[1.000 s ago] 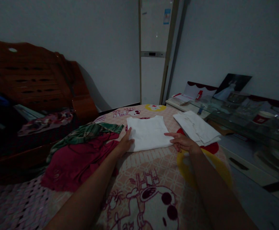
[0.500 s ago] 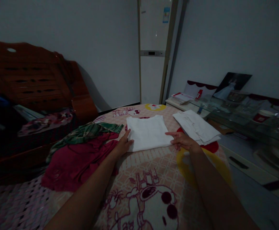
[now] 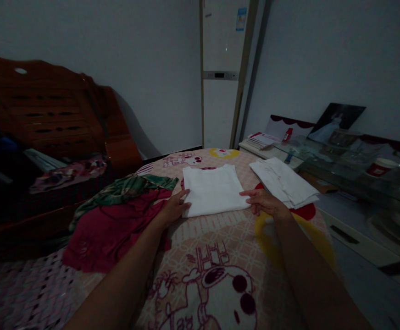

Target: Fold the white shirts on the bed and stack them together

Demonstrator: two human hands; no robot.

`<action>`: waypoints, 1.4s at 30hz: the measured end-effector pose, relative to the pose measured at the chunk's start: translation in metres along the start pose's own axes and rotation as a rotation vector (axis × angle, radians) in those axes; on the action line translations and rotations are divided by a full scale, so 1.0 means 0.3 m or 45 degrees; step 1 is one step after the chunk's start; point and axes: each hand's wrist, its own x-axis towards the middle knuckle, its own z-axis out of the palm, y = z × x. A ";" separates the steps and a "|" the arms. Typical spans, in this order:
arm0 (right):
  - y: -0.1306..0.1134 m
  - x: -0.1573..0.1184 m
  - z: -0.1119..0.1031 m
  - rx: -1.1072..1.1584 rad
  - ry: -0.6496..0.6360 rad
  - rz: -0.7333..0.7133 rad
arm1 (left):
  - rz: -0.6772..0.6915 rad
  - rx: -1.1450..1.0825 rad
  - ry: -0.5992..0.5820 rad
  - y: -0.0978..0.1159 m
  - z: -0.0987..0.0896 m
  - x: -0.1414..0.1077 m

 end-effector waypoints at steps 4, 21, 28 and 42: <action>-0.007 -0.006 -0.002 -0.031 0.062 0.006 | -0.057 0.003 0.009 0.021 -0.003 -0.011; -0.057 0.040 0.066 -0.642 0.918 -0.274 | 0.673 0.816 0.349 0.052 0.092 -0.013; 0.004 0.128 0.251 -1.453 0.528 -0.813 | 0.669 1.188 -0.106 0.042 0.198 -0.036; 0.052 0.127 0.258 -1.720 0.447 -0.433 | 0.576 1.319 -0.211 0.024 0.169 -0.043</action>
